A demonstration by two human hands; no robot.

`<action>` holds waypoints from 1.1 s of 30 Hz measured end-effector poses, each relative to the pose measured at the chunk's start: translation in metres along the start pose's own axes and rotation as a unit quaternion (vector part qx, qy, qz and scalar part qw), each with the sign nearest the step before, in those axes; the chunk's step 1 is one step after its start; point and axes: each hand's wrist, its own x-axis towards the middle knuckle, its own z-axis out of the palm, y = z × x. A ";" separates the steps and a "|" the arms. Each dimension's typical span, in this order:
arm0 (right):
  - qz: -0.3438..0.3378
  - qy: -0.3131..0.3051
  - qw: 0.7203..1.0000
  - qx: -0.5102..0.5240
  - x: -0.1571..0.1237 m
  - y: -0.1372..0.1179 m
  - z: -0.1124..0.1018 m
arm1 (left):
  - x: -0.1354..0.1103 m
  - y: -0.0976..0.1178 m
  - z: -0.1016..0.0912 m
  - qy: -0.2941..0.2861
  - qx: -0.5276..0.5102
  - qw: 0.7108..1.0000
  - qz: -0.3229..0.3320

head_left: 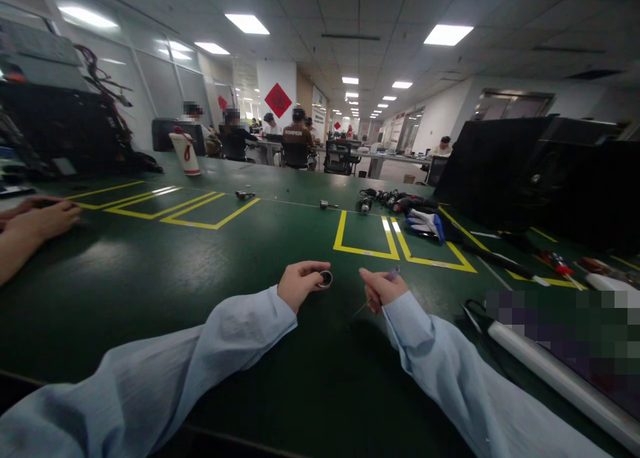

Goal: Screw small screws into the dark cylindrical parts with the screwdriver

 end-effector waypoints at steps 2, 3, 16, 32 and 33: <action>-0.007 -0.001 1.000 -0.011 -0.001 0.002 0.001 | 0.000 0.001 0.001 -0.001 -0.011 1.000 -0.004; -0.011 -0.002 1.000 -0.018 -0.002 0.004 0.002 | 0.000 0.001 0.001 -0.003 -0.019 1.000 -0.005; -0.030 0.020 0.995 -0.095 0.000 0.013 0.005 | -0.003 0.006 0.001 -0.015 -0.056 0.998 -0.010; 0.002 0.032 0.998 -0.046 0.002 0.014 0.002 | -0.002 0.005 0.001 -0.015 -0.054 0.998 -0.008; 0.001 0.033 0.998 -0.052 0.001 0.014 0.004 | -0.002 0.005 0.001 -0.015 -0.053 0.998 -0.008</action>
